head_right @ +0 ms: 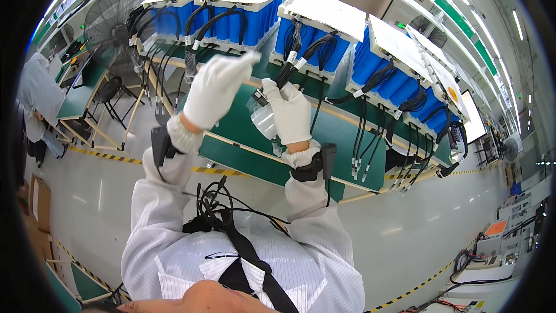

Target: The recorder applies white adhesive tape to bundle or secure black cable connectors on a battery assembly line.

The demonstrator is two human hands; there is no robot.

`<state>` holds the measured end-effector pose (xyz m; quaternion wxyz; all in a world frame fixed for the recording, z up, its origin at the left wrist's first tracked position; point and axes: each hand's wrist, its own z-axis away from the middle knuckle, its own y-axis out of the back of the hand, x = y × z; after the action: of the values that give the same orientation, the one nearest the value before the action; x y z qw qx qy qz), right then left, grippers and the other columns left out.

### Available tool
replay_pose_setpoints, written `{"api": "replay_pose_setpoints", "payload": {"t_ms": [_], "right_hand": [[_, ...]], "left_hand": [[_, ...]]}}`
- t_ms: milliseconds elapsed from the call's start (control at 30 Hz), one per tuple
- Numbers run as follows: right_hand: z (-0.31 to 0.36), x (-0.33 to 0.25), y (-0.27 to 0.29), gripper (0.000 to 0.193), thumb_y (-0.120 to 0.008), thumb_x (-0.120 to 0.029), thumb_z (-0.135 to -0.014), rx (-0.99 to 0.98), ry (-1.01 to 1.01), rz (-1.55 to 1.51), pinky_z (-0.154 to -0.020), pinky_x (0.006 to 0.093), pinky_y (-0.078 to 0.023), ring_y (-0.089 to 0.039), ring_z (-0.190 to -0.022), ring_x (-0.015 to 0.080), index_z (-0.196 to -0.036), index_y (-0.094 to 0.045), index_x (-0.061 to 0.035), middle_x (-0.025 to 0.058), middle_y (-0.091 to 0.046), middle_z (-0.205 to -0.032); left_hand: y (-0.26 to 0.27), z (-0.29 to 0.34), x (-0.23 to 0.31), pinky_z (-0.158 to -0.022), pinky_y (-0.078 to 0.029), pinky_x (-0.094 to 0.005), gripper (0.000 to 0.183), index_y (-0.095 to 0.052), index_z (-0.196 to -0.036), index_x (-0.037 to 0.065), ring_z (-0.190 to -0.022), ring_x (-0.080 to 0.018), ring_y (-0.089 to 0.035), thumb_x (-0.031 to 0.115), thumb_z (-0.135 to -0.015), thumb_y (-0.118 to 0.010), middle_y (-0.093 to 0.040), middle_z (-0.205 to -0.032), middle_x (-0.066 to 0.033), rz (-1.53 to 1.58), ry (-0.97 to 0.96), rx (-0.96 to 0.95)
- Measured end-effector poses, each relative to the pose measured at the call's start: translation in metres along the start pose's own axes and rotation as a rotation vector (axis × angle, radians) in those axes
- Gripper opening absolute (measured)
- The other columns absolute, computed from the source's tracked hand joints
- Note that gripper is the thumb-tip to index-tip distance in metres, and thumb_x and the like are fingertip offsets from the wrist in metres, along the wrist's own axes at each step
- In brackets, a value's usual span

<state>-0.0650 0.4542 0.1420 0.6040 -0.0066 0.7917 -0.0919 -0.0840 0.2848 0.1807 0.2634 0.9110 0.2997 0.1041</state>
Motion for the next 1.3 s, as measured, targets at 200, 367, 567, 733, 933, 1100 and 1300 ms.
{"api": "replay_pose_setpoints", "payload": {"t_ms": [200,367,567,733,933,1100,1300], "right_hand": [[-0.003,0.005,-0.013,0.024,-0.064,-0.027,-0.089,0.025,0.022,0.031,-0.058,0.0199,-0.041,-0.051,-0.064,0.0032,-0.086,-0.068,-0.0037,-0.0011,-0.064,-0.074],[-0.021,0.013,0.002,0.027,-0.062,-0.029,-0.09,-0.143,0.021,0.033,-0.062,0.0204,-0.042,-0.052,-0.067,0.0037,-0.086,-0.068,-0.0029,-0.0015,-0.064,-0.076],[-0.029,0.023,0.013,0.032,-0.064,-0.023,-0.088,-0.137,0.156,0.23,-0.056,0.027,-0.034,-0.039,-0.061,0.0068,-0.069,-0.056,0.0006,-0.001,-0.049,-0.063],[-0.016,0.026,0.008,0.036,-0.064,-0.017,-0.088,-0.043,0.311,0.274,-0.057,0.027,-0.033,-0.037,-0.061,0.0074,-0.062,-0.046,-0.0014,-0.0016,-0.043,-0.061],[-0.008,0.013,0.002,0.022,-0.063,-0.016,-0.089,-0.037,0.297,0.125,-0.056,0.0235,-0.034,-0.041,-0.06,0.0057,-0.072,-0.058,-0.0034,-0.0025,-0.047,-0.064],[-0.007,0.026,0.013,0.019,-0.061,-0.016,-0.089,0.004,0.278,0.17,-0.055,0.0234,-0.041,-0.05,-0.061,0.0074,-0.079,-0.06,-0.0006,0.0022,-0.055,-0.068],[0.004,0.011,0.01,0.016,-0.063,-0.015,-0.086,0.021,0.336,0.466,-0.06,0.0306,-0.043,-0.055,-0.064,0.0221,-0.084,-0.061,0.0008,0.0103,-0.056,-0.072]], "left_hand": [[-0.023,0.052,0.025,-0.084,-0.044,-0.0366,0.046,-0.06,-0.107,0.017,-0.1,-0.0228,-0.051,0.01,-0.062,-0.066,-0.052,-0.108,-0.0016,-0.174,-0.13,0.011],[-0.035,0.05,0.013,-0.082,-0.045,-0.0368,0.043,-0.062,-0.107,0.016,-0.099,-0.0221,-0.052,0.005,-0.065,-0.063,-0.055,-0.109,0.0023,-0.159,-0.099,0.039],[-0.035,0.051,0.013,-0.079,-0.046,-0.035,0.037,-0.062,-0.098,0.012,-0.093,-0.0251,-0.057,0.002,-0.063,-0.071,-0.059,-0.102,-0.0044,0.428,0.159,0.304],[-0.048,0.02,0.0,-0.081,-0.045,-0.0326,0.044,-0.052,-0.098,0.005,-0.093,-0.024,-0.058,0.006,-0.062,-0.078,-0.06,-0.105,-0.013,0.563,0.406,0.499],[-0.079,0.027,-0.037,-0.09,-0.044,-0.0311,0.053,-0.048,-0.124,0.006,-0.102,-0.0214,-0.056,-0.007,-0.074,-0.059,-0.057,-0.115,-0.0144,0.77,0.597,0.294],[-0.058,0.06,-0.019,-0.054,-0.05,-0.0252,0.058,-0.053,-0.125,0.012,-0.069,-0.0161,-0.062,-0.014,-0.074,-0.043,-0.064,-0.099,-0.0084,0.996,1.017,-0.586],[-0.033,0.057,-0.015,-0.072,-0.05,-0.0233,0.036,-0.058,-0.116,0.007,-0.087,-0.007,-0.058,0.001,-0.081,-0.062,-0.063,-0.101,-0.003,1.123,0.442,-0.577]]}}
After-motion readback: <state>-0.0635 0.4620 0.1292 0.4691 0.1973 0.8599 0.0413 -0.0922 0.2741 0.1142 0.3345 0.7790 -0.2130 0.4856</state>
